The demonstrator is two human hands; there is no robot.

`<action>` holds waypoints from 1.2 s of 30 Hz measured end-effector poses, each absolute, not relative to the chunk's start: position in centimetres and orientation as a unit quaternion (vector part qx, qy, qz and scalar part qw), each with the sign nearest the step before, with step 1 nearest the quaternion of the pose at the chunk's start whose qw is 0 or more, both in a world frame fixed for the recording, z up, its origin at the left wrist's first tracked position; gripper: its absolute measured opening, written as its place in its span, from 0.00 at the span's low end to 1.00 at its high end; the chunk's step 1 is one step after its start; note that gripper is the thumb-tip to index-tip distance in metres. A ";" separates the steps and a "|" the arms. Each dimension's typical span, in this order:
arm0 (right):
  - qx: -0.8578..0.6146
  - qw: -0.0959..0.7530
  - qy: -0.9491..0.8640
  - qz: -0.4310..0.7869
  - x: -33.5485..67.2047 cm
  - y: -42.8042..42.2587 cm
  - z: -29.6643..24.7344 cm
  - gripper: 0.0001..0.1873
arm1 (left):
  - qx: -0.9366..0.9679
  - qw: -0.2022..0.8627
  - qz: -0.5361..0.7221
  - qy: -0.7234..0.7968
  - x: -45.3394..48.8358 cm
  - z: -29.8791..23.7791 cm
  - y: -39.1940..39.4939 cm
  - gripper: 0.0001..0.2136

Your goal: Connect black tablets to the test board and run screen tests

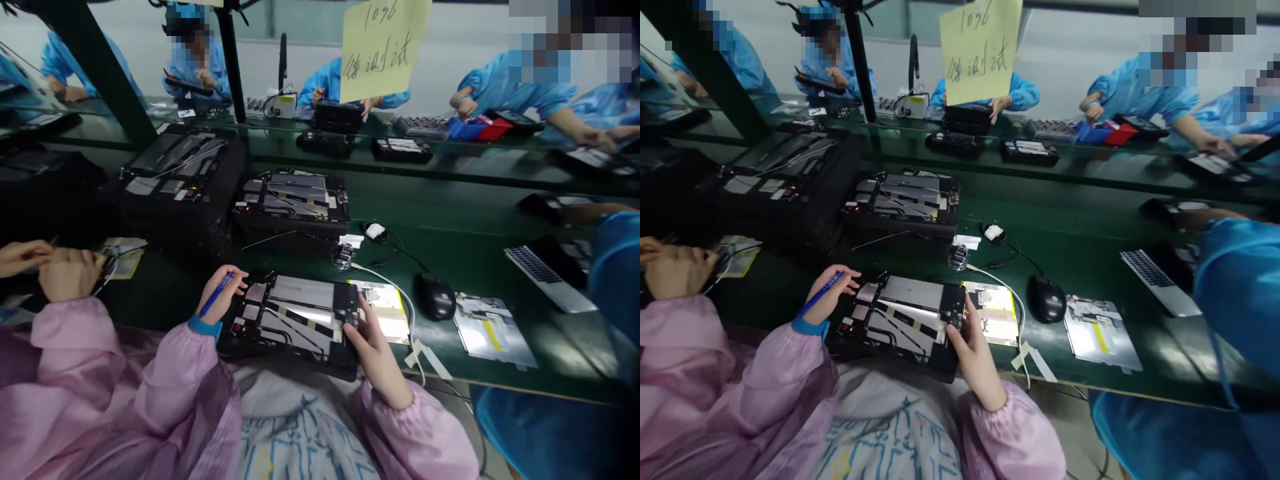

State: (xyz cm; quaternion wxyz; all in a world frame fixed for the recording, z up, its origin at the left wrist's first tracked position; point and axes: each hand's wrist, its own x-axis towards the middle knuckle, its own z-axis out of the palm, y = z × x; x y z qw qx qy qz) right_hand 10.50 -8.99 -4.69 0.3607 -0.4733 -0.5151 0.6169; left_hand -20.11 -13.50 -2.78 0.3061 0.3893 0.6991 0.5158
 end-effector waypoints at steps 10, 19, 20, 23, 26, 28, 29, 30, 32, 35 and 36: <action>-0.466 0.242 -0.832 0.180 6.5 -8.5 -6.1 0.32 | 0.456 0.191 0.352 0.795 -20.1 -2.2 -15.6 0.09; -0.440 0.236 -0.825 0.267 5.9 -7.9 -6.8 0.14 | 0.461 0.225 0.328 0.793 -21.3 -2.1 -14.3 0.13; -0.437 0.242 -0.822 0.274 5.9 -7.9 -6.8 0.12 | 0.450 0.238 0.332 0.794 -21.5 -2.2 -14.2 0.13; -0.423 0.272 -0.813 0.293 6.0 -7.8 -6.9 0.07 | 0.427 0.260 0.344 0.795 -21.9 -1.9 -13.9 0.14; -0.402 0.315 -0.803 0.306 6.1 -7.8 -7.0 0.06 | 0.425 0.251 0.337 0.802 -21.9 -1.0 -13.8 0.14; -0.383 0.346 -0.795 0.320 6.2 -7.8 -7.1 0.06 | 0.426 0.252 0.336 0.801 -21.6 -0.4 -13.8 0.13; -0.371 0.359 -0.790 0.330 6.2 -7.8 -7.1 0.06 | 0.425 0.260 0.338 0.798 -21.4 -0.3 -13.8 0.13; -0.355 0.372 -0.787 0.342 6.3 -7.7 -7.2 0.07 | 0.425 0.268 0.343 0.793 -21.1 -0.2 -13.8 0.12; -0.320 0.392 -0.781 0.366 6.6 -7.6 -7.4 0.07 | 0.432 0.274 0.357 0.782 -20.5 -0.1 -13.7 0.11; -0.264 0.412 -0.769 0.411 7.7 -7.1 -7.2 0.12 | 0.456 0.237 0.375 0.771 -19.8 0.3 -13.7 0.09; -0.243 0.418 -0.760 0.434 8.2 -6.8 -7.0 0.16 | 0.461 0.221 0.380 0.771 -19.7 0.6 -13.7 0.09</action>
